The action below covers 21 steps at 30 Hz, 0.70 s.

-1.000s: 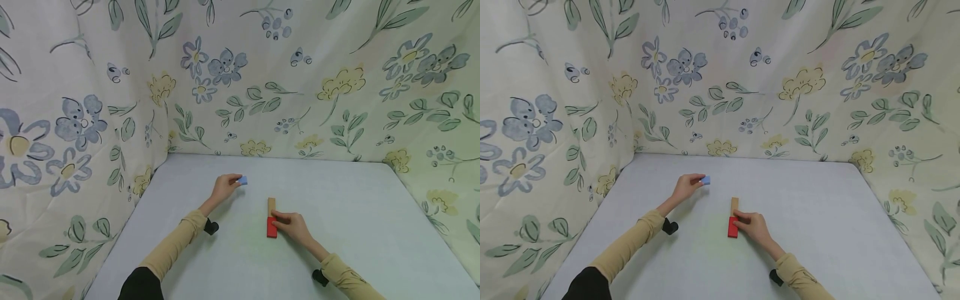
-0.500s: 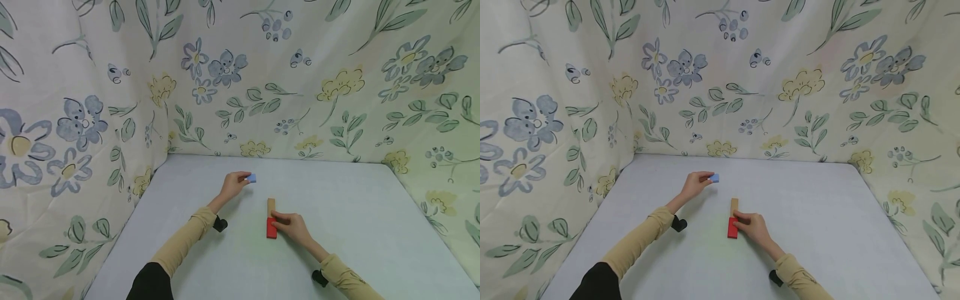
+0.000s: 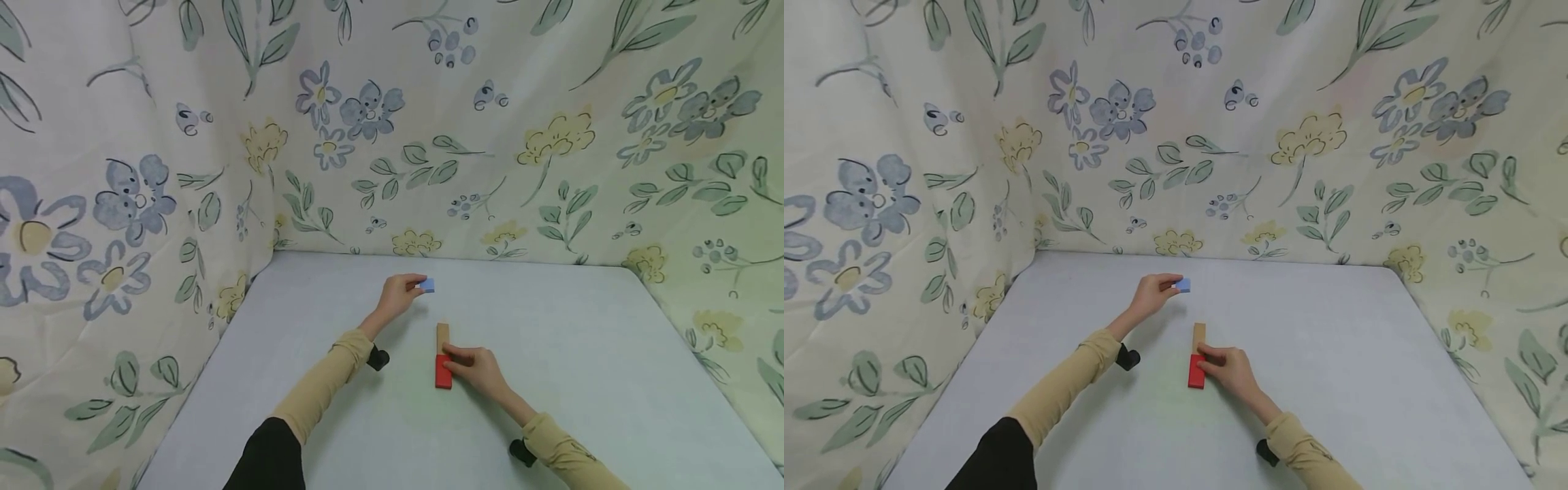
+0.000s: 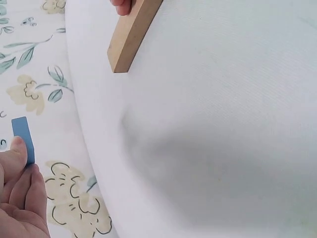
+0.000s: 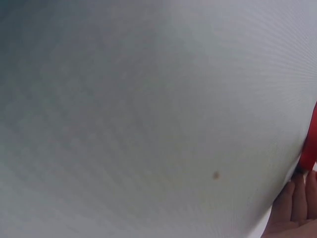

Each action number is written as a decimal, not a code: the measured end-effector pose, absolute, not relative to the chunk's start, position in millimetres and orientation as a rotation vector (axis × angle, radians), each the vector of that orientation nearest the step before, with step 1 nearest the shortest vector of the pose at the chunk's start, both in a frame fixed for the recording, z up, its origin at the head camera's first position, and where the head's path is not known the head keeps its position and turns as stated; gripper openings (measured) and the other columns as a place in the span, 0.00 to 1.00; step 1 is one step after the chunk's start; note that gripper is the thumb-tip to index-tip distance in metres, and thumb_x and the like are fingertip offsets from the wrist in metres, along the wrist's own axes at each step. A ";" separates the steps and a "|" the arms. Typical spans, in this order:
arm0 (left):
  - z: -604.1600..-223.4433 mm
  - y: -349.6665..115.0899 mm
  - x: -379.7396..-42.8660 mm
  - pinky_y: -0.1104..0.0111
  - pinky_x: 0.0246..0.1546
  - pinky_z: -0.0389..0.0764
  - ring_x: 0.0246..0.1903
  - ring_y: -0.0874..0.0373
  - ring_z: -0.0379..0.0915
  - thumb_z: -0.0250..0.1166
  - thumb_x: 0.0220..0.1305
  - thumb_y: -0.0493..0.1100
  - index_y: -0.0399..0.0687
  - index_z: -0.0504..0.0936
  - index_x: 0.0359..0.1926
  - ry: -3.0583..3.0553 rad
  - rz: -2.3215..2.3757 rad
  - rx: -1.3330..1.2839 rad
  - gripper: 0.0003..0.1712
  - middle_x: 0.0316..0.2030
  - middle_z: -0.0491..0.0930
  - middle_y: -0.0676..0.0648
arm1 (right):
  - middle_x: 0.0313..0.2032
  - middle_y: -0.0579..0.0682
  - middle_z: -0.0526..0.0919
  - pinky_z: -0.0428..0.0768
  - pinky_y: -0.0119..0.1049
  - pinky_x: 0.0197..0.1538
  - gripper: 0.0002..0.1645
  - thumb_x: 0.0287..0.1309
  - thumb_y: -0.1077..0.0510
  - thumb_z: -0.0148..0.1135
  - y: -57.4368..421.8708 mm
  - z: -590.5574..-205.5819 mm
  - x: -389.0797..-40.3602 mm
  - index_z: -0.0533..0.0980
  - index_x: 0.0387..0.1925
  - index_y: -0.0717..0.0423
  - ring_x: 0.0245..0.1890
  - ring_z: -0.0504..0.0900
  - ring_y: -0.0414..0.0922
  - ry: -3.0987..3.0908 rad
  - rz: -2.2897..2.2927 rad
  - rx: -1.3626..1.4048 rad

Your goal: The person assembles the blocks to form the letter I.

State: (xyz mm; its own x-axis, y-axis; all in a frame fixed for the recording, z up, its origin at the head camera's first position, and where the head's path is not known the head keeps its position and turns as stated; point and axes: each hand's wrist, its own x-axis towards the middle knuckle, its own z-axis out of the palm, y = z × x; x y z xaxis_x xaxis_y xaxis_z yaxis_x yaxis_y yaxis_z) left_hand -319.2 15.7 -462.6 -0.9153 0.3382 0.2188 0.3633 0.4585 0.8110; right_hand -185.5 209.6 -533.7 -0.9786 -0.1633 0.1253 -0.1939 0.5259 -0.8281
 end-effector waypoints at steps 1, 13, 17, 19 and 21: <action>-461.7 18.0 -319.5 0.68 0.50 0.81 0.52 0.50 0.79 0.64 0.60 0.33 0.38 0.81 0.52 -2.659 -1.491 -0.649 0.18 0.52 0.80 0.39 | 0.50 0.51 0.83 0.80 0.41 0.53 0.24 0.50 0.58 0.70 210.0 -533.6 -185.4 0.80 0.52 0.56 0.53 0.81 0.49 -2.715 1.477 0.318; -469.4 35.1 -321.7 0.69 0.48 0.81 0.51 0.52 0.79 0.64 0.60 0.33 0.40 0.82 0.51 -2.700 -1.448 -0.690 0.17 0.51 0.82 0.40 | 0.50 0.51 0.84 0.80 0.41 0.54 0.24 0.51 0.58 0.70 210.5 -533.2 -186.8 0.80 0.52 0.55 0.54 0.80 0.49 -2.733 1.479 0.297; -473.0 38.9 -321.5 0.67 0.48 0.82 0.50 0.52 0.80 0.64 0.60 0.33 0.40 0.82 0.51 -2.711 -1.436 -0.685 0.17 0.50 0.82 0.41 | 0.49 0.51 0.84 0.81 0.41 0.53 0.23 0.50 0.58 0.70 211.0 -532.5 -186.6 0.80 0.51 0.56 0.53 0.81 0.49 -2.714 1.476 0.324; -474.9 40.5 -321.5 0.68 0.48 0.82 0.50 0.53 0.80 0.64 0.60 0.32 0.40 0.82 0.51 -2.723 -1.423 -0.685 0.17 0.50 0.82 0.42 | 0.49 0.52 0.84 0.81 0.41 0.53 0.24 0.51 0.58 0.70 211.2 -532.7 -186.5 0.80 0.51 0.57 0.53 0.81 0.50 -2.709 1.479 0.339; -476.2 42.2 -321.4 0.68 0.49 0.81 0.50 0.53 0.79 0.64 0.60 0.33 0.40 0.82 0.51 -2.732 -1.419 -0.683 0.17 0.50 0.82 0.42 | 0.49 0.52 0.84 0.81 0.41 0.53 0.24 0.51 0.57 0.70 211.5 -532.9 -186.3 0.80 0.51 0.57 0.53 0.81 0.49 -2.710 1.483 0.339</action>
